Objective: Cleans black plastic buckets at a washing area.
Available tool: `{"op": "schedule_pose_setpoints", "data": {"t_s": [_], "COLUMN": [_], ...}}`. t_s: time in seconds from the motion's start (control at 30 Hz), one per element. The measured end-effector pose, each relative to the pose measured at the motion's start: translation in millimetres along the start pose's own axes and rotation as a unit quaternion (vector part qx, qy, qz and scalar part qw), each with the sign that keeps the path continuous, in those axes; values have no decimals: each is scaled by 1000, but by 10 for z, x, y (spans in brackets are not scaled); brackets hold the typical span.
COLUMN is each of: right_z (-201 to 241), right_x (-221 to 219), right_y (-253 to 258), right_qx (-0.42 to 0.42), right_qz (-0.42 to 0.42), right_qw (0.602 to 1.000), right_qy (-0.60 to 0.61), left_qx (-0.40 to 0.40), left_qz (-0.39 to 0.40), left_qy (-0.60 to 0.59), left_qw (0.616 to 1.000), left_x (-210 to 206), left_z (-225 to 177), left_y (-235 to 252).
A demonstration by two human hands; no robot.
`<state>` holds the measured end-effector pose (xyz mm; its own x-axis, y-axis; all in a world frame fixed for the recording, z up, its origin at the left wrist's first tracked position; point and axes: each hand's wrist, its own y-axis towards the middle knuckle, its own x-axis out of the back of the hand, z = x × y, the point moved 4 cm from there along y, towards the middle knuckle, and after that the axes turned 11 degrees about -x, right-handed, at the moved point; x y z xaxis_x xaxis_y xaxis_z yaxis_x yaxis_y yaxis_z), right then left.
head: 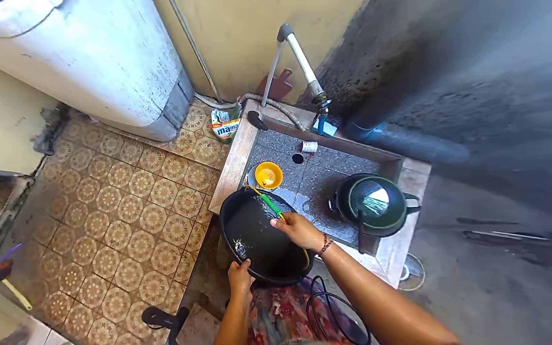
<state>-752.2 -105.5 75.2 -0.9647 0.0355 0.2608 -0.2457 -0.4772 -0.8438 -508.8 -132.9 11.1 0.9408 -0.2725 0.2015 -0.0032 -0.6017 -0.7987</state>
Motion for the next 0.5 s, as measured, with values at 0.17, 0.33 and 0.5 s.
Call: {"op": "schedule_pose_setpoints", "data": {"t_s": [0.17,0.33,0.5], "right_z": [-111,-309,-385], "right_x": [82,114,252], "right_y": [170,261,311], "right_qx": [-9,-14,-29], "right_qz": [-3,-11,-26], "right_qw": [1000,999,998], "right_qy": [14,42,49], "left_qx": [1,2,-16], "left_qz": [6,13,42], "left_qy": [28,57,68], "left_qw": [1000,998,997], "left_x": [-93,-149,-337], "left_z": [-20,-4,-57], "left_y": [81,122,113]}}
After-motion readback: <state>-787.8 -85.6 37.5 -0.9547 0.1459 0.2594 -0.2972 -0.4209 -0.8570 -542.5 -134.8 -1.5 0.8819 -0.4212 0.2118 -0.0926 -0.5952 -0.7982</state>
